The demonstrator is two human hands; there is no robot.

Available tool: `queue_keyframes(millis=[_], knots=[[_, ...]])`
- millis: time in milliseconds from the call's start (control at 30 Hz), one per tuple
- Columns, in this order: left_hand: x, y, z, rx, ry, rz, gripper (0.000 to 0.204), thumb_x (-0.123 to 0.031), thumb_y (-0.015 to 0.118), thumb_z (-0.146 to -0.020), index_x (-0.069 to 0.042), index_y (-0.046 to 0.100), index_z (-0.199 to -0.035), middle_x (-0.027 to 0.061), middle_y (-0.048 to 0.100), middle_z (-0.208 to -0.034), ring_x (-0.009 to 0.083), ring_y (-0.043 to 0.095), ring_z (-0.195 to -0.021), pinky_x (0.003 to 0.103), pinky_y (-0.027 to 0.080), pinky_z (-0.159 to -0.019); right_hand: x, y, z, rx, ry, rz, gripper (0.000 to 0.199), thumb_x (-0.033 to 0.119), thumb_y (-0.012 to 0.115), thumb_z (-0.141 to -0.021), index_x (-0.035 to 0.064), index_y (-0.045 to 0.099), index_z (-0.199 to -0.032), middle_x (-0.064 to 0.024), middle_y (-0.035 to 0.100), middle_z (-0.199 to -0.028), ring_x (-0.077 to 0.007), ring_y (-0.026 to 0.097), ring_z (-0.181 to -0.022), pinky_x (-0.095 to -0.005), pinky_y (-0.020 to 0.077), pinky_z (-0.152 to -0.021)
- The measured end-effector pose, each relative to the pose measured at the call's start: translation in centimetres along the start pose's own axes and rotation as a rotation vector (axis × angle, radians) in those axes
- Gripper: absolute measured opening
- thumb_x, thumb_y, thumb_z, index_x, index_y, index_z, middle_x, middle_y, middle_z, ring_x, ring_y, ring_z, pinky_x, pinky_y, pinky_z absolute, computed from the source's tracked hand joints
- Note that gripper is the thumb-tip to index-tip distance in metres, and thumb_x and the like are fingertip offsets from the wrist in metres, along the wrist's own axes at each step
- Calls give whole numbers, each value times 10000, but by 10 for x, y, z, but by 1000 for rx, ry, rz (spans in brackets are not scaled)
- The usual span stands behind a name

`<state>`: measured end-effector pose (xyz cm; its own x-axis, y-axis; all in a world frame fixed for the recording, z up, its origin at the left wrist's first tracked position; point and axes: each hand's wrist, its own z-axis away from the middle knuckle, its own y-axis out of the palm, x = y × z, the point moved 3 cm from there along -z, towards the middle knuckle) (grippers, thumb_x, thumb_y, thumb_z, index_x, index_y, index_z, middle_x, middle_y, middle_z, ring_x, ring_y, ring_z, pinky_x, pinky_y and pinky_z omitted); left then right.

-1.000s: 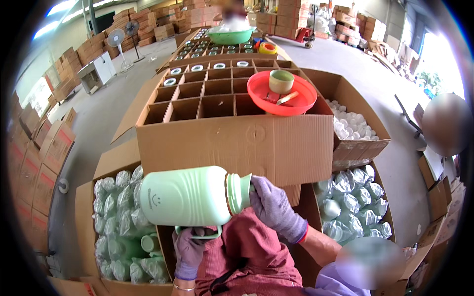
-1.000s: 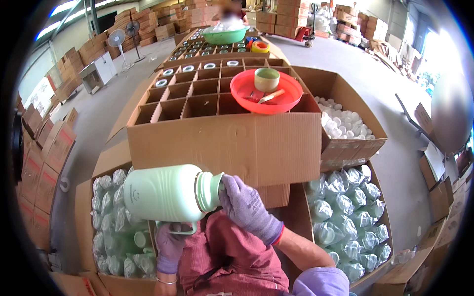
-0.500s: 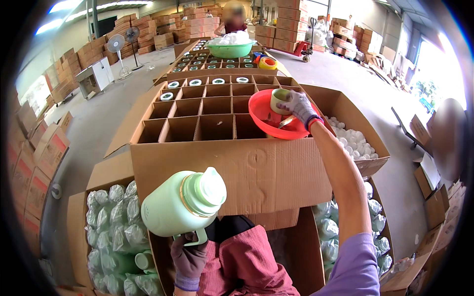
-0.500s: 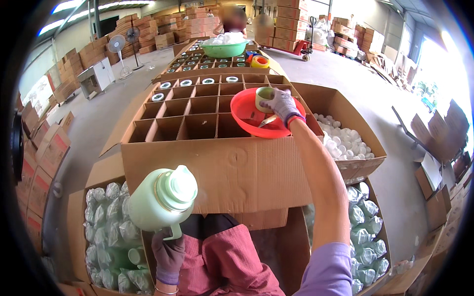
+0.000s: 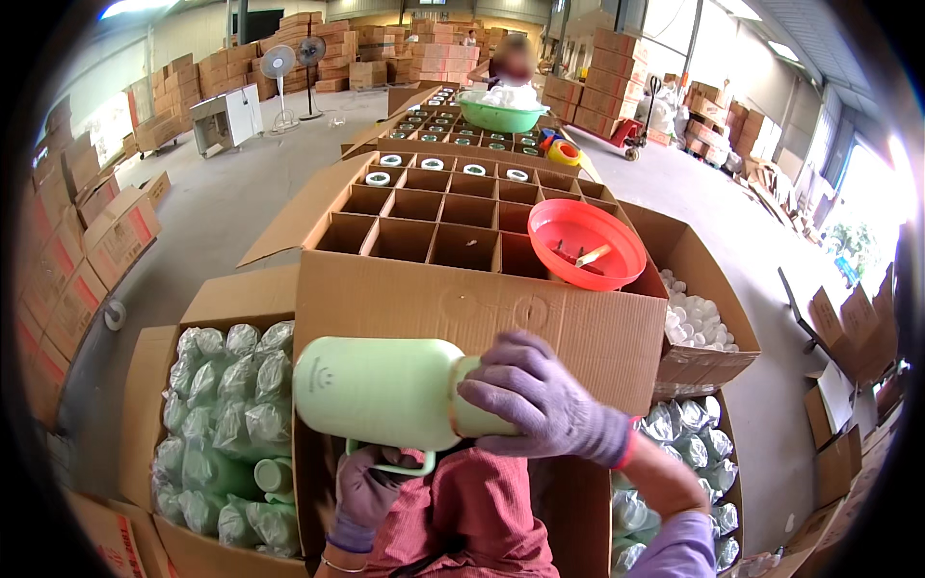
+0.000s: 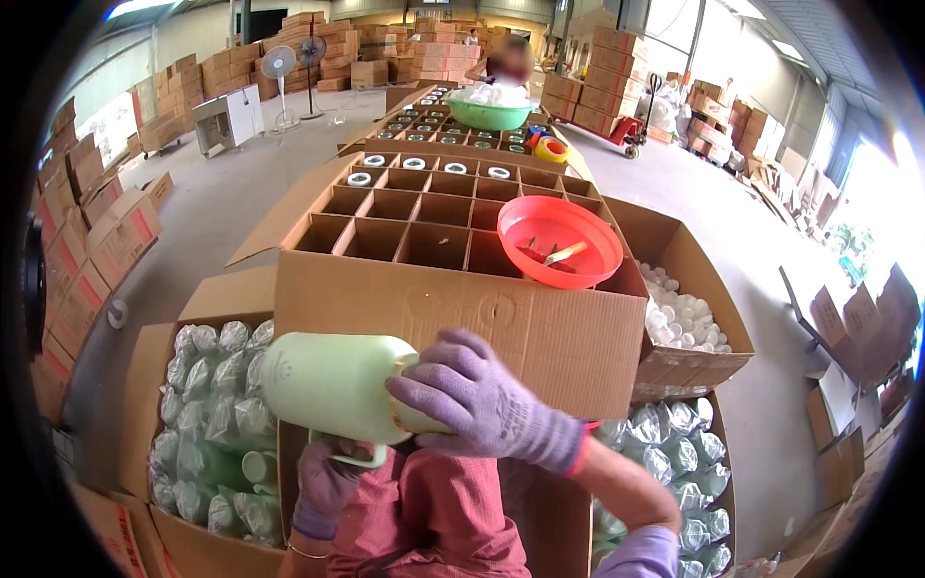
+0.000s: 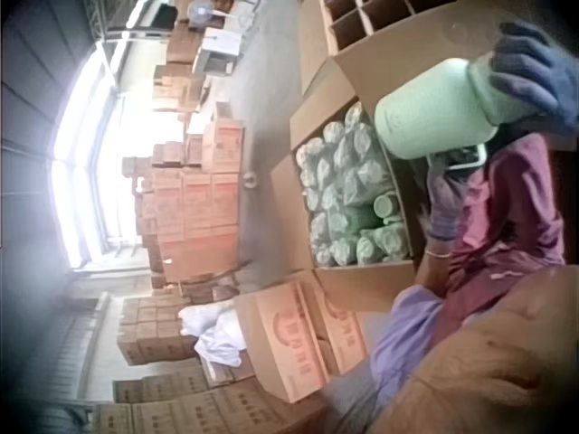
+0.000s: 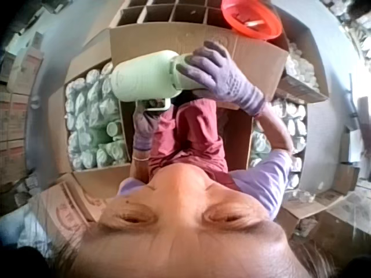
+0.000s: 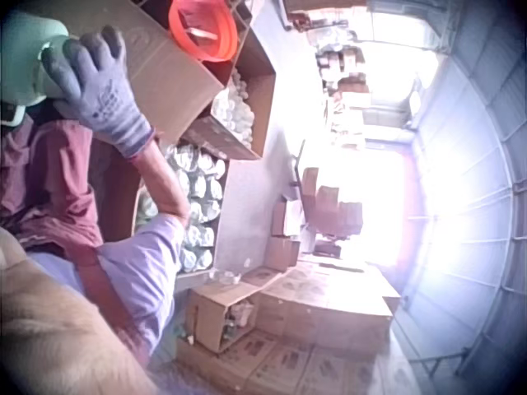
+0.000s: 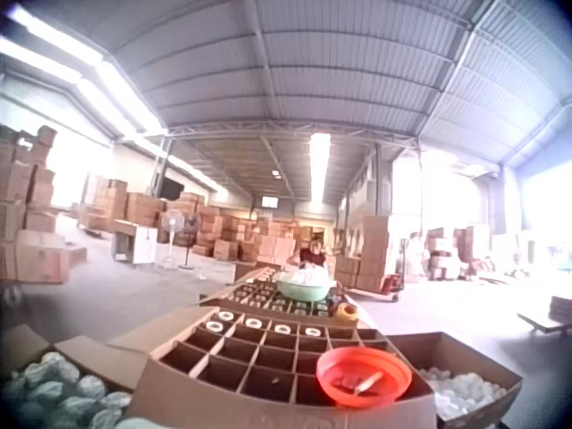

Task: The person assembles light green thermos bottles by inserting a small cup into the opening, screwing on the lid, and sealing the unit with a plastic bag. The person then places the wrapped thermos into a cardboard box.

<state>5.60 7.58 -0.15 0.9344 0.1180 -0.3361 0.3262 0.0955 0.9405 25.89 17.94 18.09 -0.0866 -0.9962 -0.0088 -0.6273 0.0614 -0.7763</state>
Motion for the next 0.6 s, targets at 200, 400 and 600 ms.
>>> queue_keyframes(millis=[200,400,600], knots=[[-15,27,18,17,181,-479,201,-80,527,-943,77,620,-1027,148,679,-874,279,697,-862,364,571,-849,-23,71,46,-609,924,-1084,260,190,609,-881,-16,597,-1040,-146,604,-1077,-258,584,-1002,-392,463,-937],[-34,-42,13,283,622,-1490,446,-129,576,-935,-20,531,-1365,120,522,-1371,289,528,-1245,438,394,-1101,-75,128,105,-77,797,-1127,566,270,777,-825,22,546,-1278,-99,611,-1234,-182,592,-1118,-350,483,-997],[-26,-20,33,673,724,-2253,544,-276,631,-828,-151,544,-1350,116,524,-1313,366,455,-1294,568,317,-1123,-74,138,65,445,881,-1128,553,409,653,-928,22,577,-1315,-89,629,-1182,-186,596,-1080,-316,481,-975]])
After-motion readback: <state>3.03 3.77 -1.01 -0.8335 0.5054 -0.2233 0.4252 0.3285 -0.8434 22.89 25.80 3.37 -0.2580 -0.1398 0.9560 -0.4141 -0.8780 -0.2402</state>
